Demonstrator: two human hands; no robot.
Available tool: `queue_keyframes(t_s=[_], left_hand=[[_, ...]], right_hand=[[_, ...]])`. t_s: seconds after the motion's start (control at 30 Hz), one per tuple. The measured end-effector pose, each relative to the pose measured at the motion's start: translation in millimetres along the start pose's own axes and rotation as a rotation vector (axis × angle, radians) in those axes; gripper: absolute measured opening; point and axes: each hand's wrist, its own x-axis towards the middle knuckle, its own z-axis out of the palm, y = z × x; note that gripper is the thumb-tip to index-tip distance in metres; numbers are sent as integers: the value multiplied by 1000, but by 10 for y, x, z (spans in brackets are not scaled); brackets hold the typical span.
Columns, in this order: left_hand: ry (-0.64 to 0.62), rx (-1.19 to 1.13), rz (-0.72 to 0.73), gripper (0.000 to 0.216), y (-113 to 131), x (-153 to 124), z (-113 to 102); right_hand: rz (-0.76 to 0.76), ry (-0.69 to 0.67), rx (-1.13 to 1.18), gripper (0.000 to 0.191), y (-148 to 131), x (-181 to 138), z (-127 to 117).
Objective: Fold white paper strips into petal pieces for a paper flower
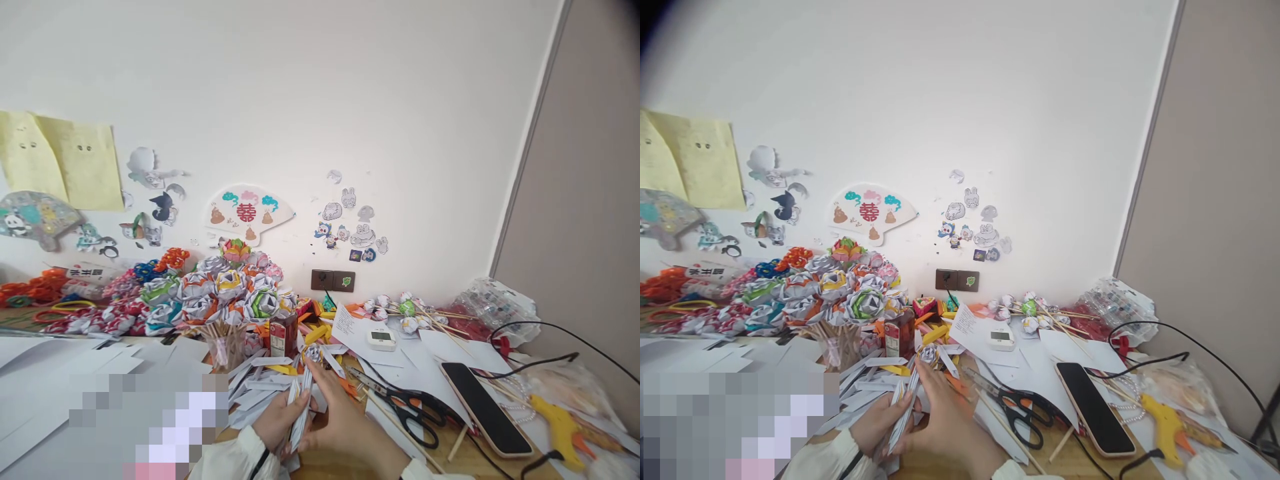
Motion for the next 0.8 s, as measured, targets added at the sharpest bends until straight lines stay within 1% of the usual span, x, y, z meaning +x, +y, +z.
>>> queue_keyframes(t_s=[0.1,0.23,0.4,0.47,0.63,0.8], left_hand=[[-13,17,20,50,-51,7,-15],[-39,20,44,45,-109,26,-24],[-65,13,-4,47,-117,31,15],[-46,5,15,45,-87,28,22],[6,22,123,44,5,11,11],[-19,29,116,44,-35,11,12]], right_hand=[[14,-9,-131,105,-18,16,19],[56,-27,-233,104,-26,36,-14],[90,-34,-273,102,-59,42,-52],[93,-50,-298,101,-76,43,-48],[68,-77,-345,105,-99,49,-32],[62,-63,-376,104,-122,72,-27]])
